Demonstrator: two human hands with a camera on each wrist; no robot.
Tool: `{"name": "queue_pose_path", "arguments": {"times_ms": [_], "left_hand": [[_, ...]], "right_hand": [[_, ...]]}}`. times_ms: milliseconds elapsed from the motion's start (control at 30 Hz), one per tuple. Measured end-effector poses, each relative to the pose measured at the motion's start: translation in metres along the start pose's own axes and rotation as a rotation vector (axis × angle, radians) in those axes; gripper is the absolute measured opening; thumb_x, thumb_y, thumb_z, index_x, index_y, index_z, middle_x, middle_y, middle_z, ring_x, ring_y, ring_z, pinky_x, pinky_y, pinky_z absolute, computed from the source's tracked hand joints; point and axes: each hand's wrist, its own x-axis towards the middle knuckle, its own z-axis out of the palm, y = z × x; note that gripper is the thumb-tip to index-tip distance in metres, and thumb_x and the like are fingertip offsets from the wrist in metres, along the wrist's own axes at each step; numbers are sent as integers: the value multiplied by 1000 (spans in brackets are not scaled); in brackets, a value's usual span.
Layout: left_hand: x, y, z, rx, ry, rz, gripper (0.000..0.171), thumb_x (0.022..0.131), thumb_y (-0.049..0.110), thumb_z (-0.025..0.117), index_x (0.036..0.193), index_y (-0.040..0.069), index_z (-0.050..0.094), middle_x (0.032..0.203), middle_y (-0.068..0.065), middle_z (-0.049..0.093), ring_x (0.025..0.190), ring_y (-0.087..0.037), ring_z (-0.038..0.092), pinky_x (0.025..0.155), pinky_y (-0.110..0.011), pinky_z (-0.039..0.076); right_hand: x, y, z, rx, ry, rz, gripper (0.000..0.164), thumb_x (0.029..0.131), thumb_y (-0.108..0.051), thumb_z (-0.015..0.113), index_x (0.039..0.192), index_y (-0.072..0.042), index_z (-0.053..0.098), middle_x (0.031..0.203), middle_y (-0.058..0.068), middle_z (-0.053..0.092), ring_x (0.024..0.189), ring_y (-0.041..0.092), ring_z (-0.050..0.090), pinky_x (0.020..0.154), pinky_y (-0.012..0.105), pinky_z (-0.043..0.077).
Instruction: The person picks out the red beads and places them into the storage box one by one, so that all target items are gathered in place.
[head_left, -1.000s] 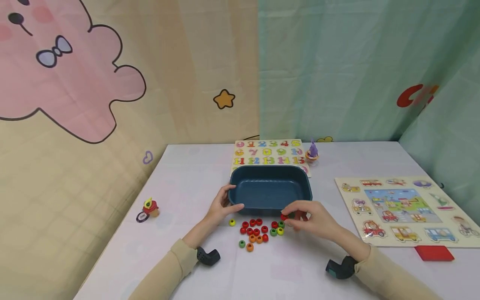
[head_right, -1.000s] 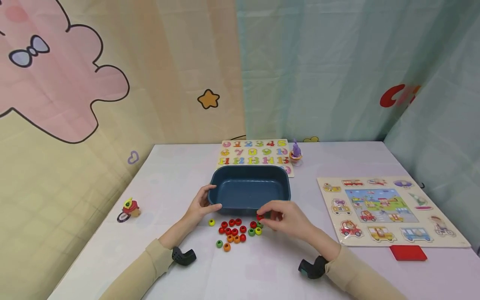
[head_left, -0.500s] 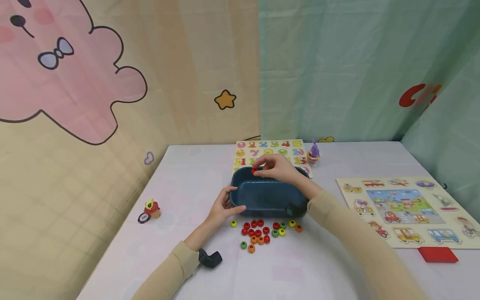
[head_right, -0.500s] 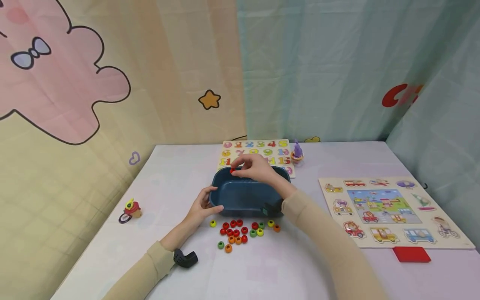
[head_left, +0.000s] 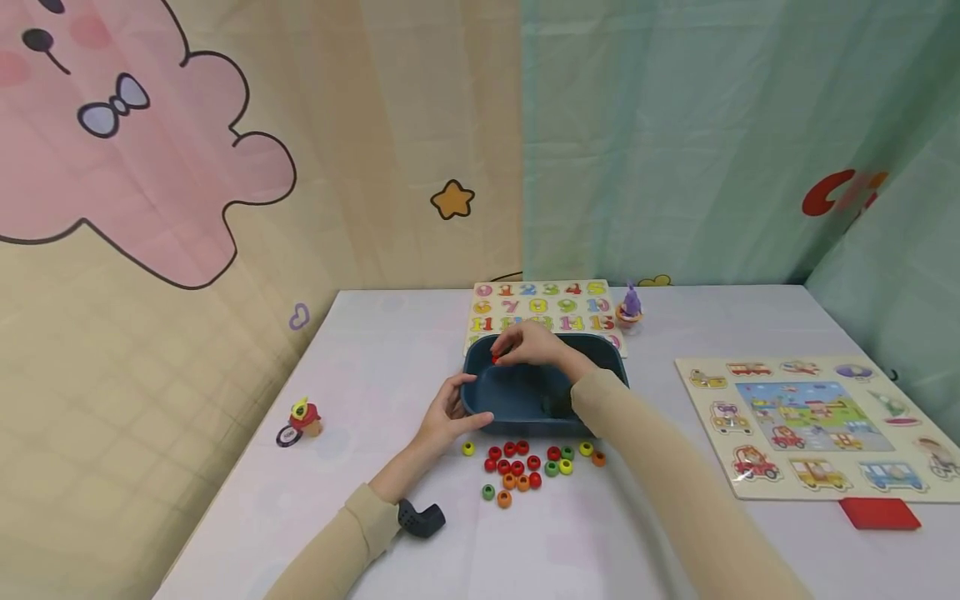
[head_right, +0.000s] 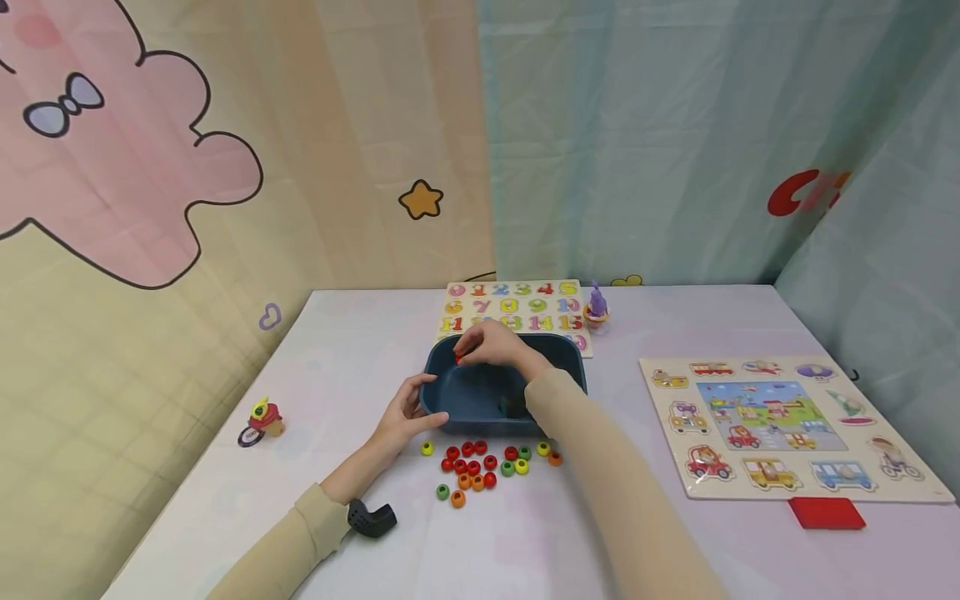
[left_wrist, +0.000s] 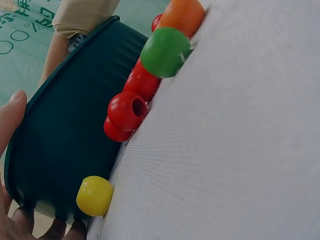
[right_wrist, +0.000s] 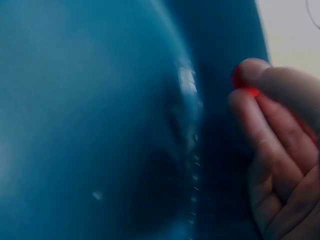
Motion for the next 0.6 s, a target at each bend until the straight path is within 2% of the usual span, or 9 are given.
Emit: {"name": "queue_pose_path", "arguments": {"times_ms": [167,400,600], "left_hand": [[-1,6,-1,-30,-43,-1,69,76,10,70,132,4,30,139,-16,33,122,-30,38,96,-35,36],[-7,23,2,-36,-78,14,70,78,10,69,131,-3,26,138,-24,28,122,-38,34,98,-42,33],[-8,24,3,-40,-74,18,69,78,12,69,130,-3,26,139,-24,26,124,-39,31,99,-43,30]], "right_hand": [[5,2,9,-154,-62,73,16,75,-15,72,90,-15,68,85,-5,65,78,9,58,73,24,49],[9,-2,15,-199,-44,115,15,74,-13,73,88,-15,68,83,-6,64,78,10,58,74,25,49],[13,-2,19,-217,-62,144,15,74,-13,72,89,-15,67,82,-5,64,77,10,58,73,24,49]]}}
